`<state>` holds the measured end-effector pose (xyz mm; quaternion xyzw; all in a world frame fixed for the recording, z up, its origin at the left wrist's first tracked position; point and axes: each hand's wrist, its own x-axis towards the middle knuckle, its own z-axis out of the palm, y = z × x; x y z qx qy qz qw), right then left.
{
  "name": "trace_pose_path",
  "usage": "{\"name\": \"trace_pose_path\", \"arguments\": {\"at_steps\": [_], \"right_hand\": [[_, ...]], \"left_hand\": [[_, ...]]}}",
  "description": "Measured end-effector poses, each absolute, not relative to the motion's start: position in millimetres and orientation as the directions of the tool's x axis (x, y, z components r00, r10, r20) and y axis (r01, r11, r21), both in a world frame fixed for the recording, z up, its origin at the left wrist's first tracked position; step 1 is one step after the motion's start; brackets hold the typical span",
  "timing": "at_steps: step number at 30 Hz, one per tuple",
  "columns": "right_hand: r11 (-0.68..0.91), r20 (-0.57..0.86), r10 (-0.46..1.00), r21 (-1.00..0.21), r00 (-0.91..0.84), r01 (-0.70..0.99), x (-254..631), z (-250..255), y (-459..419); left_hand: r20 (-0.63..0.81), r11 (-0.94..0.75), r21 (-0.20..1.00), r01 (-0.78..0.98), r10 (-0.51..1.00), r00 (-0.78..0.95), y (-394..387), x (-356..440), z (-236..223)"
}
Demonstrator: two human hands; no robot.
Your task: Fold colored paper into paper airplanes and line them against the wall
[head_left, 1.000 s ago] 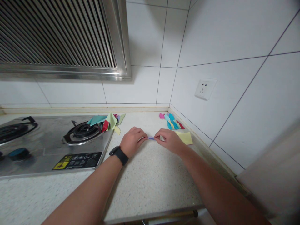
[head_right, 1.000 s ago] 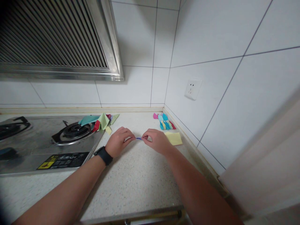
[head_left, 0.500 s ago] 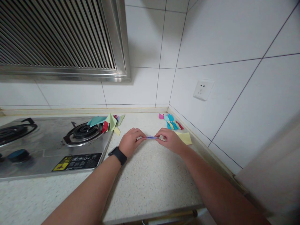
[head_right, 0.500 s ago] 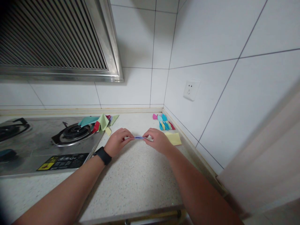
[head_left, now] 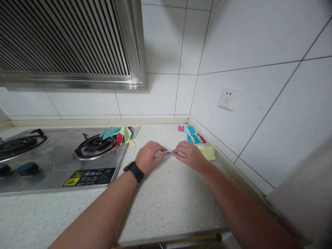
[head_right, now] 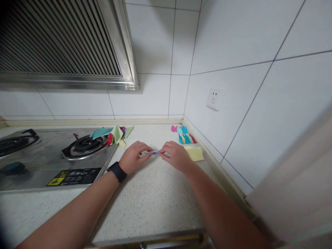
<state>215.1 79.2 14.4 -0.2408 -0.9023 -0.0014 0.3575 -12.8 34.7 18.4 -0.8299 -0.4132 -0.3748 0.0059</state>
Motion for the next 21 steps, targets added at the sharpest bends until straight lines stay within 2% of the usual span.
{"name": "trace_pose_path", "arguments": {"at_steps": [5, 12, 21], "right_hand": [[0.891, 0.631, 0.412, -0.128, -0.657, 0.436, 210, 17, 73], [0.9, 0.608, 0.403, -0.127, -0.684, 0.417, 205, 17, 71], [0.908, 0.588, 0.392, -0.123, -0.707, 0.401, 201, 19, 68]], "left_hand": [[0.608, -0.66, 0.223, 0.718, 0.669, 0.426, 35, -12, 18], [0.622, -0.654, 0.149, 0.742, 0.645, 0.443, 34, -11, 17], [0.631, -0.647, 0.177, 0.742, 0.653, 0.419, 32, -9, 16]]}}
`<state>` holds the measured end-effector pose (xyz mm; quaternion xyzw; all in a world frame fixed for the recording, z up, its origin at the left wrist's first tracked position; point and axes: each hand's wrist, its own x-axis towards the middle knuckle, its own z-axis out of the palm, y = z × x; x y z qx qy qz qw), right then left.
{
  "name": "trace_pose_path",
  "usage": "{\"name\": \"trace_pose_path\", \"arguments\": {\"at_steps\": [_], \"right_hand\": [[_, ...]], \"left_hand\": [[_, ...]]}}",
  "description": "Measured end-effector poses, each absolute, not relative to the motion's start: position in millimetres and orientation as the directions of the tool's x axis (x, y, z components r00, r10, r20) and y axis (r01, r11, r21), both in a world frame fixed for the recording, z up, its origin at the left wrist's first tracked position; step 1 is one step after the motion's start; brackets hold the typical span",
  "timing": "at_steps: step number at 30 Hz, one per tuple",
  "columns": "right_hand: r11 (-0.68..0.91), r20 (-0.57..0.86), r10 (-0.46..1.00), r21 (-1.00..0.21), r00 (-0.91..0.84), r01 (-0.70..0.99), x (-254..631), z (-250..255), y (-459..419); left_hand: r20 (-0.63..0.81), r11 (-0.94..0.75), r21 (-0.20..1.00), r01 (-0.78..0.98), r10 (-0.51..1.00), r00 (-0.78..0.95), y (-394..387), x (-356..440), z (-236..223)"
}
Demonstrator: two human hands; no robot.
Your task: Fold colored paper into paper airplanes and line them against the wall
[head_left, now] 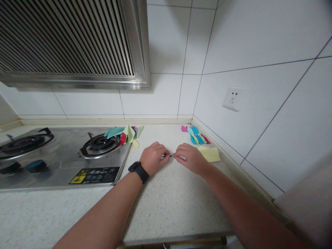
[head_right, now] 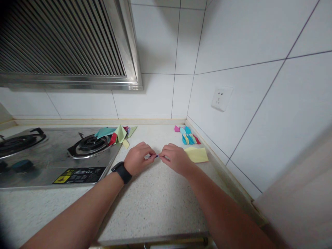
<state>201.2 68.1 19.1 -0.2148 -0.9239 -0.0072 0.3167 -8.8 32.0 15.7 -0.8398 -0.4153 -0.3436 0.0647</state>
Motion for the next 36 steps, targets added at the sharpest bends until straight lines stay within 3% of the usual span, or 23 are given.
{"name": "trace_pose_path", "arguments": {"at_steps": [24, 36], "right_hand": [[0.918, 0.623, 0.374, -0.141, -0.687, 0.372, 194.1, 16.2, 66.1], [0.844, 0.684, 0.503, -0.257, -0.529, 0.471, 201.4, 9.5, 74.2]], "left_hand": [[0.669, -0.652, 0.245, 0.718, 0.649, 0.361, 33.0, -7.4, 13.4], [0.664, -0.668, 0.214, 0.713, 0.635, 0.395, 33.6, -13.8, 19.9]]}}
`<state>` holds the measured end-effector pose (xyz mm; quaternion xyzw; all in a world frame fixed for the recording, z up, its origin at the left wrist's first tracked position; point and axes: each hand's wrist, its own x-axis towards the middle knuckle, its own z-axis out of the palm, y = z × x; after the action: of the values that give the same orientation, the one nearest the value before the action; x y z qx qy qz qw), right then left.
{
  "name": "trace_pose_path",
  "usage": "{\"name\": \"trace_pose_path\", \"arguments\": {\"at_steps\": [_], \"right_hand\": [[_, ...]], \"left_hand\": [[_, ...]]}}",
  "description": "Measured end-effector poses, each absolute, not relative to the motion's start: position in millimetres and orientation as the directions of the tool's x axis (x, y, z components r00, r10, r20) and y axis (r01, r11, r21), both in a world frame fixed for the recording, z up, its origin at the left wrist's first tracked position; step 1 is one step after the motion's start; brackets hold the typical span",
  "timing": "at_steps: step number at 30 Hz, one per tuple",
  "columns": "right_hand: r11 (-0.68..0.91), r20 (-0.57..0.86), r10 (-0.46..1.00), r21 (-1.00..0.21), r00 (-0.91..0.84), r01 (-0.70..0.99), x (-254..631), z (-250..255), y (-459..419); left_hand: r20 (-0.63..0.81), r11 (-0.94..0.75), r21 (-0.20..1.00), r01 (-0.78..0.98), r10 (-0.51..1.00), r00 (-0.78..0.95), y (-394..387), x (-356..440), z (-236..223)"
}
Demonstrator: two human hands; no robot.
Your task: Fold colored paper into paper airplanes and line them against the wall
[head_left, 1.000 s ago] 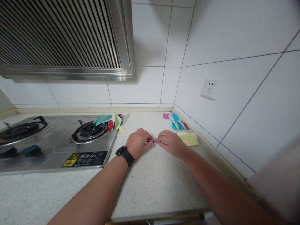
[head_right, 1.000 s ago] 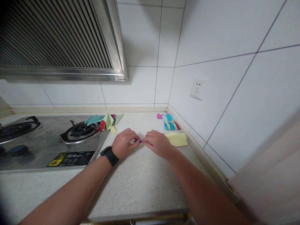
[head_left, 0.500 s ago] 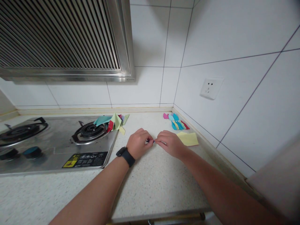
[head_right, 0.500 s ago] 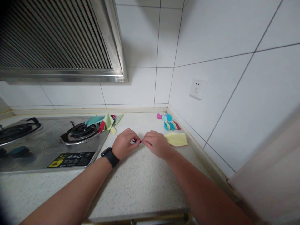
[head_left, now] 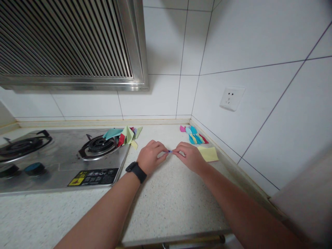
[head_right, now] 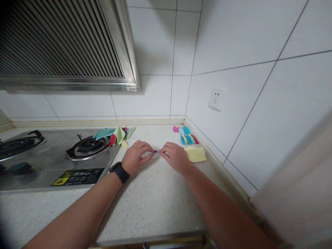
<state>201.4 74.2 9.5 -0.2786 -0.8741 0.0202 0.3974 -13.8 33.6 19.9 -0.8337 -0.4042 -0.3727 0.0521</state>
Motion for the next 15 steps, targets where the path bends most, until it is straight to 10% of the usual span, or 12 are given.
{"name": "trace_pose_path", "arguments": {"at_steps": [15], "right_hand": [[0.858, 0.657, 0.483, -0.223, -0.579, 0.462, 196.6, 11.8, 69.3]], "left_hand": [[0.656, -0.695, 0.182, 0.696, 0.613, 0.44, 36.4, -12.2, 15.6]]}}
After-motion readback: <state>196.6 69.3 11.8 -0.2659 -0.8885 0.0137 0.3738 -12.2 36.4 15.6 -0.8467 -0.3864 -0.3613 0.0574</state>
